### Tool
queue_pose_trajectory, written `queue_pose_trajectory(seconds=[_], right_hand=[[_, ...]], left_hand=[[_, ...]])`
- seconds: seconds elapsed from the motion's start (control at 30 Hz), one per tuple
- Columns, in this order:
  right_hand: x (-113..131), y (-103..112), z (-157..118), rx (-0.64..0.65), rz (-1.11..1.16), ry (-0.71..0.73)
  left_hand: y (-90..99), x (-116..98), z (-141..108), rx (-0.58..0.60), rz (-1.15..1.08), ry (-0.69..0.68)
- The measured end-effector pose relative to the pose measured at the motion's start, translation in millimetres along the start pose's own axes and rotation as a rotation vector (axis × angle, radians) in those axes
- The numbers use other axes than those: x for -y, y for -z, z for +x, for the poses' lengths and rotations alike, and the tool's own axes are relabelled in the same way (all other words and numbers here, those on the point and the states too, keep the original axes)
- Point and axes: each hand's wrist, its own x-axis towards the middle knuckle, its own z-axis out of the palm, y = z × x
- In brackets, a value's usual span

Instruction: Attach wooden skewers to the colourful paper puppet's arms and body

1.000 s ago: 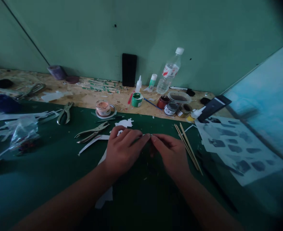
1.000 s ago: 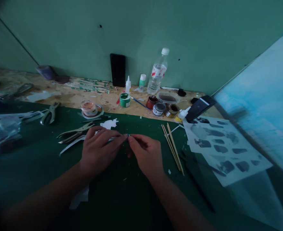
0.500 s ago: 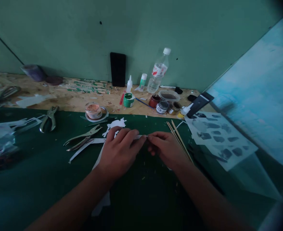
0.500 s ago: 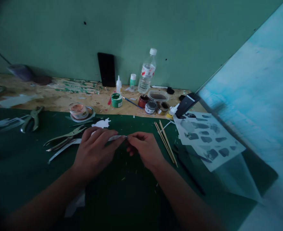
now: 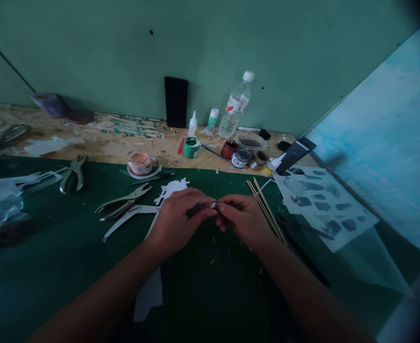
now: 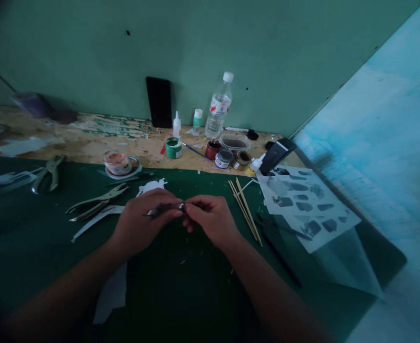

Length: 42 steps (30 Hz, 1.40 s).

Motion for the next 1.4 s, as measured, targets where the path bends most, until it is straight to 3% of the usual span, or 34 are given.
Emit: queue_pose_trajectory(seconds=[0.13, 0.33, 0.47, 0.57, 0.77, 1.03, 1.23, 1.4], right_hand=[[6, 0, -1, 0.030, -0.168, 0.059], [12, 2, -2, 0.077, -0.580, 0.350], [11, 3, -2, 0.058, -0.696, 0.429], [11, 4, -2, 0.070, -0.677, 0.400], [9, 6, -2, 0.107, -0.422, 0.201], [12, 8, -2, 0.116, -0.313, 0.108], [10, -1, -3, 0.032, -0.348, 0.068], [8, -2, -3, 0.027, -0.437, 0.183]], left_hand=[[0.6, 1, 0, 0.015, -0.044, 0.101], [2.3, 2, -2, 0.048, 0.026, 0.188], [2.7, 1, -2, 0.079, 0.060, 0.206], [2.4, 1, -2, 0.078, 0.047, 0.164], [2.7, 2, -2, 0.038, -0.019, 0.070], [0.9, 7, -3, 0.009, -0.069, 0.037], [4.0, 6, -2, 0.074, -0.030, 0.154], [5.1, -1, 1, 0.122, 0.043, 0.299]])
